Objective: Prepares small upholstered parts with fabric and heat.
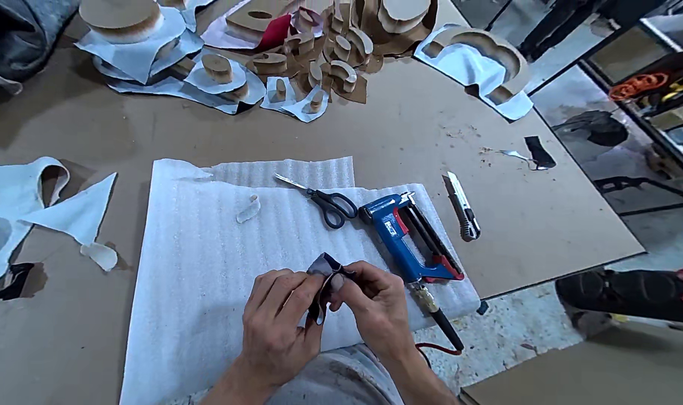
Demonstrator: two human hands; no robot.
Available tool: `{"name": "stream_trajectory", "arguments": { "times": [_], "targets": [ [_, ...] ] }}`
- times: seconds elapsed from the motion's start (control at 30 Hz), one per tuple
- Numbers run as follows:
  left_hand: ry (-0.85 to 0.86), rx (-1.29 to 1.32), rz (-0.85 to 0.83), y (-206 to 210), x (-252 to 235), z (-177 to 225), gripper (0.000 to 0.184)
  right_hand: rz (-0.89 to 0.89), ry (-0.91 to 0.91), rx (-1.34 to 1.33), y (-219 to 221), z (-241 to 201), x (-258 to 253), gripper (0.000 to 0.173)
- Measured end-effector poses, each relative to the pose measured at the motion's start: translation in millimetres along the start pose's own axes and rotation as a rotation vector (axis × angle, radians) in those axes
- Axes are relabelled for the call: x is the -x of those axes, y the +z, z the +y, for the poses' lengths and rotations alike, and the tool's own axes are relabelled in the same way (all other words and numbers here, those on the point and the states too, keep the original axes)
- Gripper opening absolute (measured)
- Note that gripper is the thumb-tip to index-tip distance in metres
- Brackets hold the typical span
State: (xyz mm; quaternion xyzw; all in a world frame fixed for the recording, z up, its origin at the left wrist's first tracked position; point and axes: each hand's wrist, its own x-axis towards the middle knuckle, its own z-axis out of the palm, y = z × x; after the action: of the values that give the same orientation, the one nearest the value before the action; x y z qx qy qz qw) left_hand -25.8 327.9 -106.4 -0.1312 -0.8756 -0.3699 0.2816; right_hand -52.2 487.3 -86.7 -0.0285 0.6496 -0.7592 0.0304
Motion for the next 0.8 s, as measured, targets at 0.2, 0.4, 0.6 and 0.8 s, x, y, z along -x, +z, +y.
{"name": "stream_trajectory", "arguments": {
  "times": [0.2, 0.4, 0.6, 0.8],
  "targets": [
    [-0.233, -0.03, -0.049, 15, 8, -52, 0.019, 0.123, -0.081, 1.193, -67, 5, -17, 0.04],
    [-0.298, -0.219, -0.19, 44, 35, -100, 0.027, 0.161, 0.19, 1.485, -138, 45, -34, 0.067],
    [-0.291, -0.169, -0.114, 46, 39, -98, 0.025, 0.172, 0.195, 1.084, -156, -32, -22, 0.045],
    [-0.35, -0.188, -0.116, 45, 35, -93, 0.027, -0.072, 0.38, 0.006, -174, -75, 13, 0.05]
  ]
}}
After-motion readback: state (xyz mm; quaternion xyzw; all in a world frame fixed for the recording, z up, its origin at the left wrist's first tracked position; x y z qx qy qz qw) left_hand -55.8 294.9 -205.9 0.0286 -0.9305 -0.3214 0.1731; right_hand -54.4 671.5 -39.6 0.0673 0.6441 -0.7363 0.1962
